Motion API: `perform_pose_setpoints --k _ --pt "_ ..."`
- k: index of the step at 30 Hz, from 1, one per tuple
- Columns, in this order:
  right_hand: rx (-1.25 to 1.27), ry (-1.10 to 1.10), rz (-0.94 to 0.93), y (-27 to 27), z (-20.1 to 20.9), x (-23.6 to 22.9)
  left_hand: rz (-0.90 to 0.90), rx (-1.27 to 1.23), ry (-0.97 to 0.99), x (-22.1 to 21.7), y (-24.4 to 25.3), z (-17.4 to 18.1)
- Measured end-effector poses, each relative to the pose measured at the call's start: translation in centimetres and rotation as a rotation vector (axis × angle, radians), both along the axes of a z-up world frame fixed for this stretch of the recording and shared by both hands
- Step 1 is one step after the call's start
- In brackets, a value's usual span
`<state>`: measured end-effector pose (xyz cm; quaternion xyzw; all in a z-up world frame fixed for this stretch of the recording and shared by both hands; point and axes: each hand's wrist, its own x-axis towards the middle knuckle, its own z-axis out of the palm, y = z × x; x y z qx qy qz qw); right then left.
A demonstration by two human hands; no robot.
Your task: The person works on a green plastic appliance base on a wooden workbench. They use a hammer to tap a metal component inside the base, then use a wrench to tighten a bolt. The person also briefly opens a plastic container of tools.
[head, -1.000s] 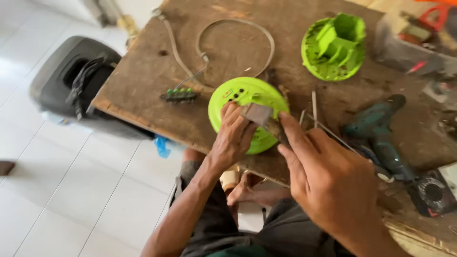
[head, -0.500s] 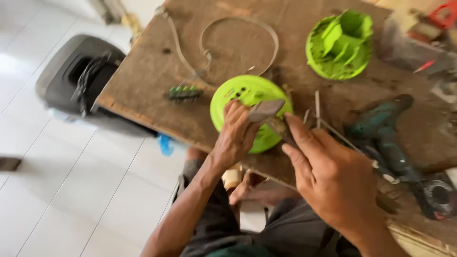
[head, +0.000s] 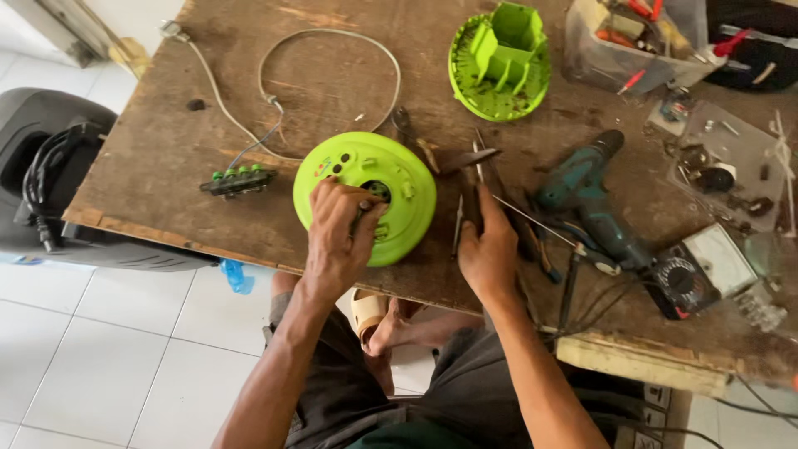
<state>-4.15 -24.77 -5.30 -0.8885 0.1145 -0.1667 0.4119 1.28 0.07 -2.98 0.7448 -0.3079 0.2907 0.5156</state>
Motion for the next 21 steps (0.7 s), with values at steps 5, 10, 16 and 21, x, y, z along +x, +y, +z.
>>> perform_pose_setpoints --k 5,10,16,21 --pt "-0.128 0.002 0.016 0.4 -0.4 0.4 0.019 0.006 0.007 -0.4 0.1 0.7" --pt "-0.347 0.026 -0.013 0.9 -0.5 -0.5 0.005 0.001 0.006 -0.3 0.3 0.2" --pt "-0.22 -0.323 0.133 5.9 6.2 -1.3 0.002 -0.012 0.019 -0.3 0.5 -0.5" --pt "-0.15 -0.629 0.351 12.2 11.0 0.2 0.0 0.033 0.037 0.8 2.2 -4.9"
